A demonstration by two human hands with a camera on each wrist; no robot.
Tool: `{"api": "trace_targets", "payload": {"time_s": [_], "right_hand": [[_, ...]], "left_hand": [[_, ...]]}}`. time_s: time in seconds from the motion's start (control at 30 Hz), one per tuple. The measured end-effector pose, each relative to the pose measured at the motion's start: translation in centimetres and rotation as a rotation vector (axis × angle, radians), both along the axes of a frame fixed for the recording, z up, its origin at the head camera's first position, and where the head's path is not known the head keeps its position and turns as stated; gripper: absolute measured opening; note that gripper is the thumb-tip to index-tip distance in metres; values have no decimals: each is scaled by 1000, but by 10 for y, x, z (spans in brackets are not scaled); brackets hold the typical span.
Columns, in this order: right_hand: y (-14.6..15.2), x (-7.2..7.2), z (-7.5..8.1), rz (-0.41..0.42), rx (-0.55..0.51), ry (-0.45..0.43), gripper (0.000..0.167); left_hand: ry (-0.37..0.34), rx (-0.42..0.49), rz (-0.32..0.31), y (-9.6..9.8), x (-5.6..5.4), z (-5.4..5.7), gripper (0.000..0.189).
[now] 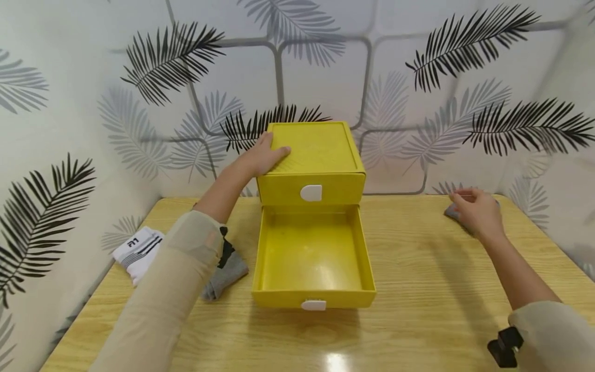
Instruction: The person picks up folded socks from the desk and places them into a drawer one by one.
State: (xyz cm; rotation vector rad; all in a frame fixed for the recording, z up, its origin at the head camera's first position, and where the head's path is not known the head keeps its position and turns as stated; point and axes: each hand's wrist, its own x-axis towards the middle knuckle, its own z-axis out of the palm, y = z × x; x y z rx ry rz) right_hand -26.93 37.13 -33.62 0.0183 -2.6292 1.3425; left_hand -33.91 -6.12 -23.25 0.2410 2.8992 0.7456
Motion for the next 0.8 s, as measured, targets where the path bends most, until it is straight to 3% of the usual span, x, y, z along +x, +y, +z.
{"api": "trace_targets", "payload": {"time_s": [0.07,0.13,0.23,0.33,0.43,0.67,0.8], "right_hand": [[15,-9,-16,-92,362,19,47],[29,-16,-32,-79,639,-15,58],[46,-23,-53,28,825,-108,76],[55,-25,-70,91,829,-178,89],[57,-26,-79,97,792,-209,93],[54,-31,-84,112,736,-272,91],[49,-31,-85,140,764,-276,90]], "left_hand": [[3,-1,-1,-1,-1,0,76],[4,0,-4,-1,-1,0,76],[9,2,-3,-1,0,0,76],[11,7,-2,-1,2,1,76],[18,8,-5,0,4,2,75],[17,12,-7,-1,6,4,75],[20,15,-9,-2,5,3,75]]}}
